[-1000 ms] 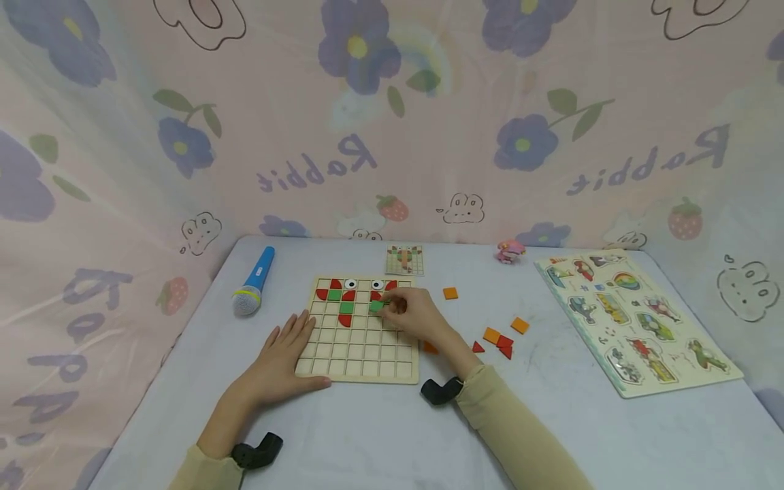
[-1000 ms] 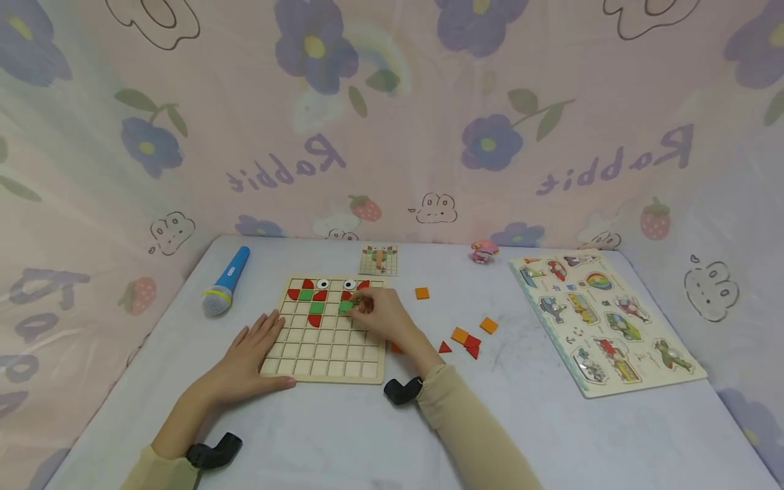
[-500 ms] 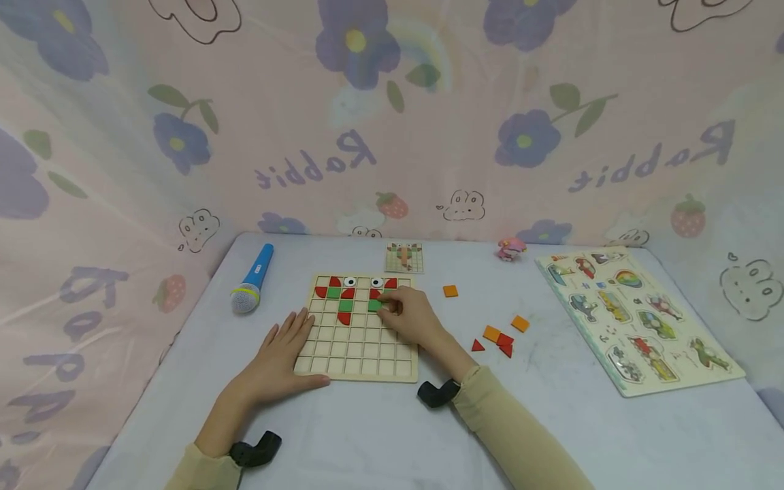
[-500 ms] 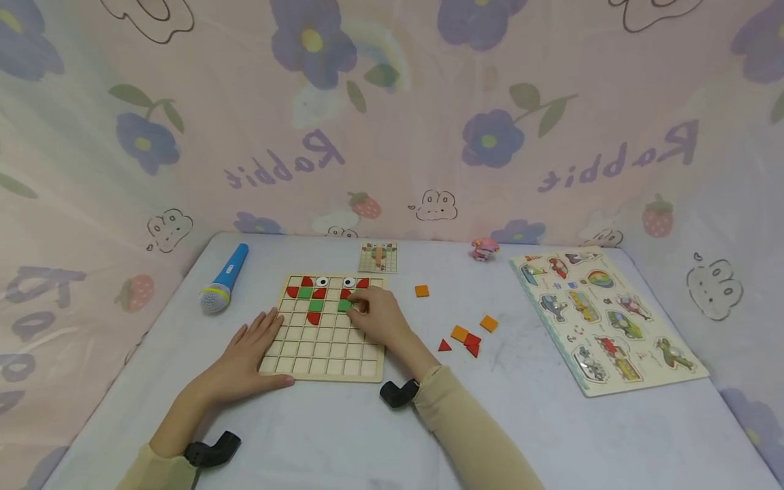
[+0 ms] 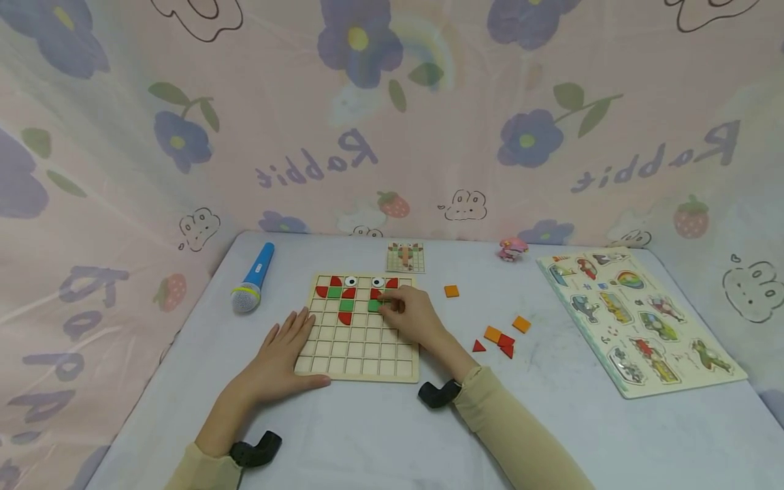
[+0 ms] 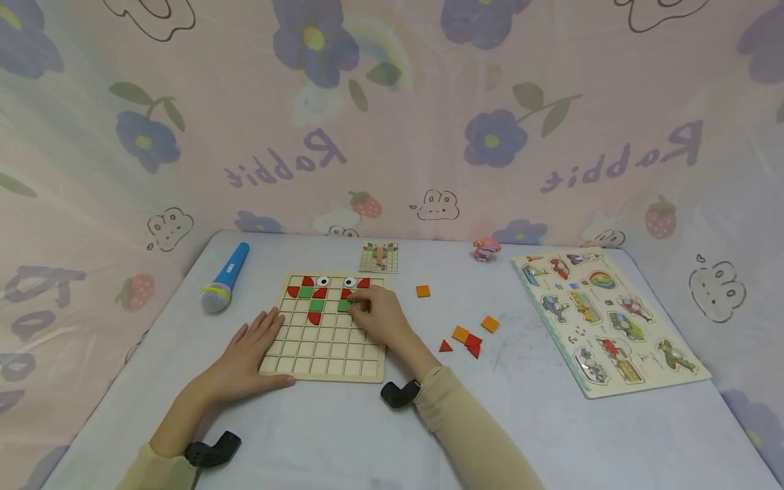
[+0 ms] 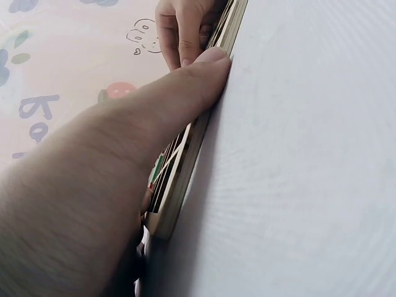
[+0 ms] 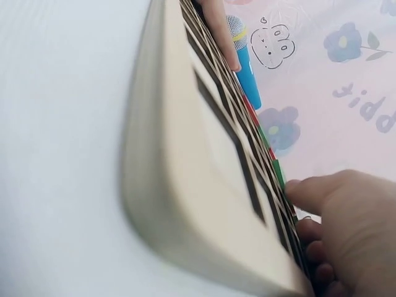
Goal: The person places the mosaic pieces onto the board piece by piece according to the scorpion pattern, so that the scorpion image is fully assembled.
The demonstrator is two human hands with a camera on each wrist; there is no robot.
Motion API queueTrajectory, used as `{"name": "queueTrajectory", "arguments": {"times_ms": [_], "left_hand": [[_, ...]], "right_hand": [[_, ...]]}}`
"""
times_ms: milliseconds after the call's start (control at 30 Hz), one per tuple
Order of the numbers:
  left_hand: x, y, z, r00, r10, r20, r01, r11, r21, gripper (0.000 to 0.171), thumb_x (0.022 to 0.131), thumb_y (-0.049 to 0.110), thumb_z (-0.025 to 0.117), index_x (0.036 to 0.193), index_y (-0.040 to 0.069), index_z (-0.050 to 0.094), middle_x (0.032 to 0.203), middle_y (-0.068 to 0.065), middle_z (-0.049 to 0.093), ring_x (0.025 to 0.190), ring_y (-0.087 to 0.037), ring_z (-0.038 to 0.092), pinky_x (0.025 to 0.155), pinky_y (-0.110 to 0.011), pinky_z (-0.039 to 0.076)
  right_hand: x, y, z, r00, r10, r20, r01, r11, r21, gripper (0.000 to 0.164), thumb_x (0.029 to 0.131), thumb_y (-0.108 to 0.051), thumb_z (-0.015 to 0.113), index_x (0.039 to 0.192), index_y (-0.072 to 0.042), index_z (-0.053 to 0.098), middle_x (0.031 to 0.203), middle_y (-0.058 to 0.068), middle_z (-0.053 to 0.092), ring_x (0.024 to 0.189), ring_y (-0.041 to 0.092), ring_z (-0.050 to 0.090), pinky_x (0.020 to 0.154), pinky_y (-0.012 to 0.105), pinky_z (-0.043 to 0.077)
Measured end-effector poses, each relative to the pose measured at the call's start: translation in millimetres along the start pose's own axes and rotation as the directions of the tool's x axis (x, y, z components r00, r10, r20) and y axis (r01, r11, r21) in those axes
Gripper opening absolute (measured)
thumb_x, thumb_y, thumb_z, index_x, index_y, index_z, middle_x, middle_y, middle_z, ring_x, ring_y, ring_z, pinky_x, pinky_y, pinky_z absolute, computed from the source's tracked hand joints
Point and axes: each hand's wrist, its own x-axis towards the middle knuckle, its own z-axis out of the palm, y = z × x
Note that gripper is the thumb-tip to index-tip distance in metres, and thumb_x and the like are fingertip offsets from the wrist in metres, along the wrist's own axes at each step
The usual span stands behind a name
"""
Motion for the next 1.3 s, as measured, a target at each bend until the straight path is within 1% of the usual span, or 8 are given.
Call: {"name": "queueTrajectory", "arguments": {"times_ms": [300,533,767,900,1000,1100,1200,1300], "left_hand": [[0.7,0.8,0.6,1.0,-0.007,0.001,0.007,1.0,0.003,0.125,0.081,0.073,0.077,0.168,0.002,0.023,0.178,-0.018,0.011,0.164,-0.041,0.006,0.129,-0.066,0.006],[1.3,-0.6,1.5,1.0,-0.006,-0.003,0.006,1.0,0.009,0.124,0.081,0.073,0.077,0.169,0.003,0.023,0.178,-0.017,0.012,0.164,-0.04,0.006,0.129,-0.066,0.006],[1.4,-1.8,3.1,1.0,-0.007,0.005,0.007,1.0,0.004,0.125,0.081,0.073,0.077,0.169,0.003,0.023,0.178,-0.016,0.011,0.164,-0.04,0.006,0.129,-0.066,0.006],[0.8,-0.7,2.7,1.0,-0.007,0.003,0.007,1.0,0.005,0.126,0.08,0.074,0.077,0.168,0.003,0.023,0.178,-0.017,0.011,0.164,-0.04,0.006,0.129,-0.066,0.006],[0.0,0.5,2.2,1.0,-0.006,0.0,0.006,1.0,-0.002,0.125,0.08,0.074,0.078,0.168,0.002,0.023,0.178,-0.017,0.011,0.164,-0.041,0.006,0.129,-0.066,0.006],[-0.6,1.1,2.2,1.0,-0.008,-0.001,0.008,1.0,-0.007,0.125,0.08,0.073,0.078,0.168,0.003,0.023,0.178,-0.017,0.011,0.164,-0.041,0.006,0.129,-0.066,0.006],[-0.8,0.3,2.9,1.0,-0.009,-0.007,0.009,1.0,-0.008,0.125,0.08,0.073,0.078,0.168,0.003,0.023,0.178,-0.017,0.011,0.164,-0.041,0.006,0.129,-0.066,0.005],[-0.6,0.0,3.3,1.0,-0.006,-0.01,0.006,1.0,-0.007,0.125,0.08,0.073,0.078,0.168,0.002,0.023,0.178,-0.017,0.011,0.164,-0.042,0.007,0.129,-0.066,0.006]], "right_hand": [[1,1,1,1.0,-0.018,0.004,0.018,1.0,-0.019,0.018,0.097,-0.014,0.077,0.112,-0.006,0.081,0.083,-0.001,0.063,0.071,0.011,0.052,0.062,0.024,0.044],[4,2,5,0.999,-0.007,0.037,0.01,0.996,-0.084,0.026,0.097,-0.025,0.08,0.119,-0.011,0.08,0.085,-0.002,0.06,0.076,0.012,0.05,0.066,0.025,0.041],[3,0,7,1.0,-0.002,0.021,0.004,0.997,-0.077,0.02,0.095,-0.02,0.08,0.113,-0.009,0.081,0.083,0.0,0.058,0.076,0.014,0.05,0.067,0.028,0.041],[2,-1,4,0.999,0.009,0.044,-0.007,0.998,-0.062,0.022,0.096,-0.019,0.079,0.116,-0.01,0.079,0.087,0.0,0.061,0.079,0.013,0.052,0.069,0.027,0.045],[2,-3,-3,0.996,0.026,0.083,-0.024,0.999,-0.023,0.025,0.097,-0.018,0.078,0.12,-0.009,0.077,0.092,0.0,0.064,0.08,0.013,0.055,0.071,0.026,0.047],[3,-6,-14,0.993,0.015,0.114,-0.018,1.0,0.019,0.027,0.098,-0.016,0.077,0.124,-0.008,0.075,0.093,0.001,0.064,0.08,0.015,0.055,0.07,0.027,0.047],[3,-9,-30,0.993,0.004,0.122,-0.008,1.0,0.031,0.028,0.099,-0.016,0.076,0.125,-0.008,0.074,0.093,0.003,0.063,0.08,0.016,0.055,0.067,0.027,0.047],[-1,-7,-53,0.994,-0.001,0.109,-0.001,1.0,0.017,0.029,0.099,-0.017,0.076,0.126,-0.006,0.074,0.097,0.004,0.064,0.082,0.016,0.058,0.067,0.027,0.048]]}}
